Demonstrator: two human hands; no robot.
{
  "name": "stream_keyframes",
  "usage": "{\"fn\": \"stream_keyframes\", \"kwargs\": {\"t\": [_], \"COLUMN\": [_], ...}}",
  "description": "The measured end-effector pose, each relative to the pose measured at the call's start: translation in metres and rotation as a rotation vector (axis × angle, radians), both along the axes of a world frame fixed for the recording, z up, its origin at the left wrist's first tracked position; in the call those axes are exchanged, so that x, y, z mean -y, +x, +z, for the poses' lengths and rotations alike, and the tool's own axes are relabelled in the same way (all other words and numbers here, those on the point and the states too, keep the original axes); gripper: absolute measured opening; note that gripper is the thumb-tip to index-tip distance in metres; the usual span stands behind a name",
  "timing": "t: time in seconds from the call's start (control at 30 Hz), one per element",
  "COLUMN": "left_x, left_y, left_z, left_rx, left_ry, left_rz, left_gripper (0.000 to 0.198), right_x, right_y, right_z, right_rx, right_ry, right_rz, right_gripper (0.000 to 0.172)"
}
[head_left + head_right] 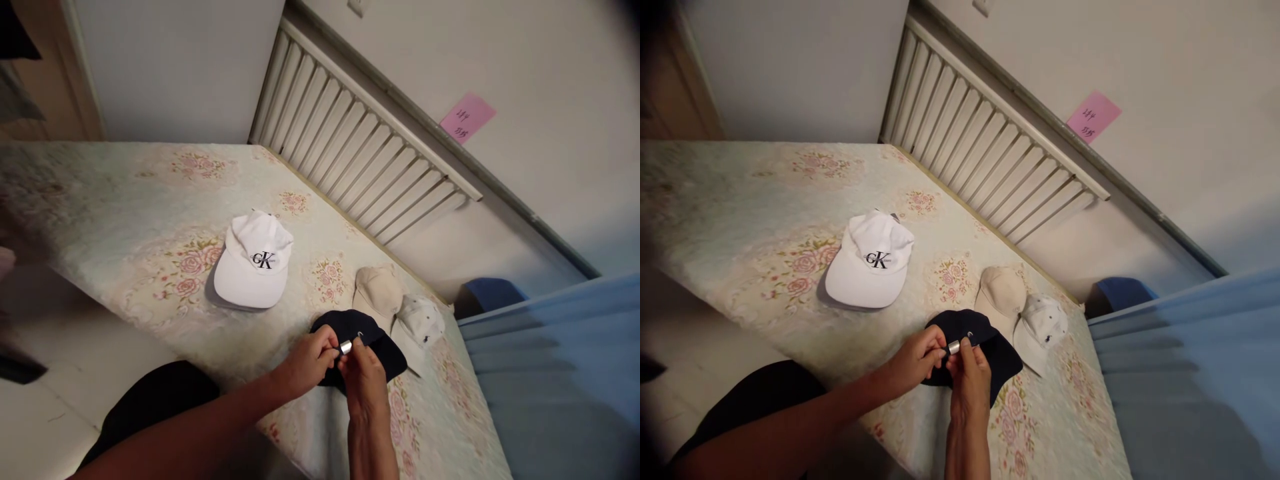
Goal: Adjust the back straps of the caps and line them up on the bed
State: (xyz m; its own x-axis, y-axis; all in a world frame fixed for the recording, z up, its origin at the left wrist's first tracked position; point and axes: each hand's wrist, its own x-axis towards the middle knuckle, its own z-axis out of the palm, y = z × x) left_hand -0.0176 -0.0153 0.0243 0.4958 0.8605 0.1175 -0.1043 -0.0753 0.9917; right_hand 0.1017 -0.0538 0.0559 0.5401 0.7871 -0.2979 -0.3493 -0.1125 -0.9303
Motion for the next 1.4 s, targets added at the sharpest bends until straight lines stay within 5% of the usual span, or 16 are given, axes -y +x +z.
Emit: {"fn": "stream_keyframes", "kwargs": {"t": [0.3, 0.47, 0.6, 0.97, 1.4], "left_x": [0.016, 0.034, 0.059, 0.121, 0.144], "left_y": [-0.007, -0.019, -0.025, -0.006, 0.037], "left_z": [-0.011, -0.014, -0.016, 0.042, 0.091], "left_rx": [-0.073, -0.058, -0.091, -0.168, -0.173], "left_ry": [0.099, 0.245, 0.152, 0.237, 0.490], "left_rz": [0.159, 0.405, 0.478, 0.218, 0.133], "left_gripper": [0.017, 0.021, 0.017, 0.016, 0.015], "right_x": [-0.024, -0.002, 0.022, 0.081, 0.121], "right_y": [0.014, 0.027, 0.038, 0.042, 0.053], "right_z": [0.021, 0.039, 0.059, 0.103, 0.091], "right_rx": [-0.367, -0.386, -0.416, -0.231, -0.002], "right_ry": [0.033, 0.149, 0.225, 0.403, 0.296], "right_rz": [-0.013, 0.012, -0.039, -0.105, -0.154], "right_gripper": [0.012, 0.020, 0.019, 0.014, 0.037]}}
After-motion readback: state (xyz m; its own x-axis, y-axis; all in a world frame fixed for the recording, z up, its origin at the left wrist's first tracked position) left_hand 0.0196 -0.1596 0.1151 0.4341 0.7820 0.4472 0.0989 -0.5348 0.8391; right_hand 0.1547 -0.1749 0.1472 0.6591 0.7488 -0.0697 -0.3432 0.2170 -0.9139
